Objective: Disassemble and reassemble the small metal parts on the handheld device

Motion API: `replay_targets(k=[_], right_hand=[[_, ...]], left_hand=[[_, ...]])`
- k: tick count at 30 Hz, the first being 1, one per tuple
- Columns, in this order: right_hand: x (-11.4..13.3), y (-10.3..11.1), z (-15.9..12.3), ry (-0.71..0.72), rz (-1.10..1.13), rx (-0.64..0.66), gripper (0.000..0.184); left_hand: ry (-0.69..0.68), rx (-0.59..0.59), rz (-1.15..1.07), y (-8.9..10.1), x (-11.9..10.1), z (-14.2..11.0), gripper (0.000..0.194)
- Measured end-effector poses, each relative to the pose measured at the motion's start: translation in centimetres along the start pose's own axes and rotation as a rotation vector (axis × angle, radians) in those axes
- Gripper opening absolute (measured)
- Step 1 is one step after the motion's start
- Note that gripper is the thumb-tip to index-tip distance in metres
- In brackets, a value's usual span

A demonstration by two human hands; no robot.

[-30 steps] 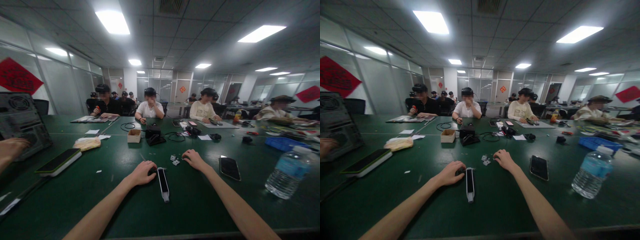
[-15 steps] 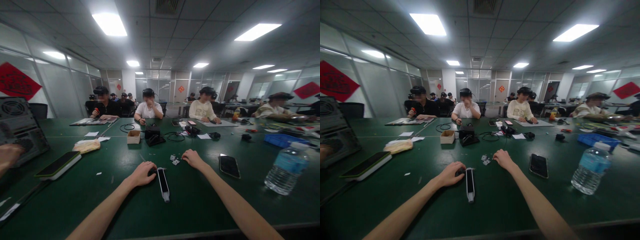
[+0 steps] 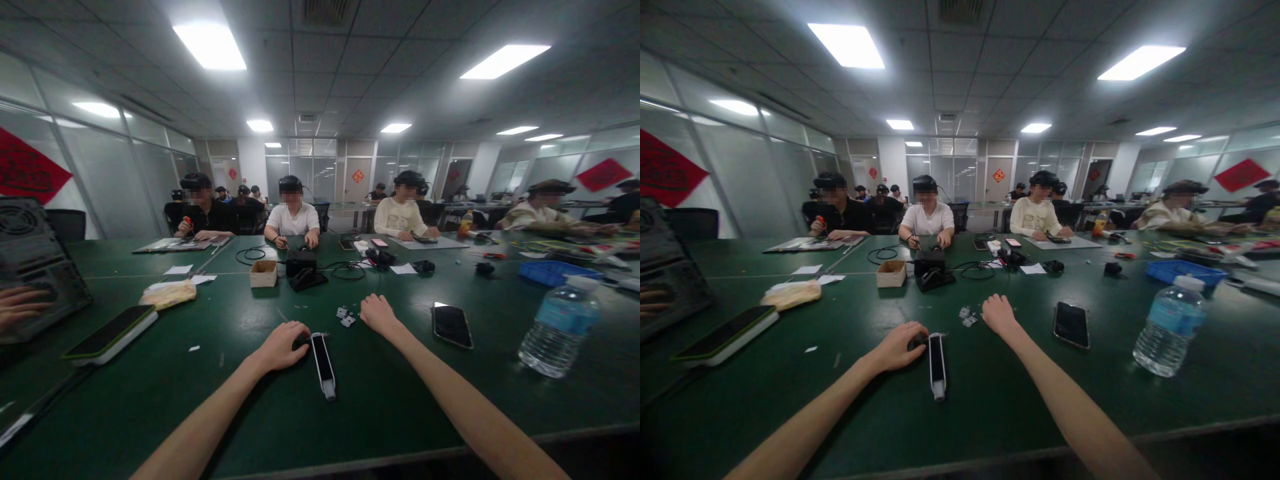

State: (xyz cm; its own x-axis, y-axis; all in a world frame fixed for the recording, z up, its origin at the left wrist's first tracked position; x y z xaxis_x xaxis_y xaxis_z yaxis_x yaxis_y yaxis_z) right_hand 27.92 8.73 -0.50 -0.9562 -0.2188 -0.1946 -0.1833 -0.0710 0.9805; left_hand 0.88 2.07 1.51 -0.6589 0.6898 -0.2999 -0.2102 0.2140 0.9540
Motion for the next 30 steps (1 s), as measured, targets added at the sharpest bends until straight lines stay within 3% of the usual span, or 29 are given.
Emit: replay_targets(k=[12, 17, 25, 30], right_hand=[[0.2, 0.1, -0.4, -0.027, -0.050, -0.055, 0.023], [1.7, 1.4, -1.1, -0.031, -0.013, -0.157, 0.023], [6.0, 3.2, -2.6, 0.219, 0.177, -0.235, 0.018], [7.9, 3.6, -3.6, 0.400, 0.258, -0.306, 0.015]], left_hand=[[0.024, 0.012, 0.020, 0.1, -0.1, 0.0, 0.020], [0.029, -0.010, 0.028, 0.3, -0.3, 0.0, 0.021], [0.034, -0.045, 0.049, 0.3, -0.3, 0.0, 0.020], [0.019, -0.163, 0.089, 0.3, -0.2, 0.2, 0.020]])
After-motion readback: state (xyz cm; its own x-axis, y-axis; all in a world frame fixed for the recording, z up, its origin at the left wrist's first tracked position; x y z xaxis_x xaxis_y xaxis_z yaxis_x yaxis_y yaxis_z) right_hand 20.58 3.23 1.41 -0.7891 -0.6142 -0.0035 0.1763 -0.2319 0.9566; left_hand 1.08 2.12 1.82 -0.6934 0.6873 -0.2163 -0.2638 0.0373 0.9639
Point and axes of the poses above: each hand's wrist, its own z-axis towards the middle knuckle, its own y-axis out of the back of the hand, x = y × z, the point moved 3 cm from there along z, towards the middle knuckle, and after that the axes turned 13 degrees about x, right-handed, at the moved point
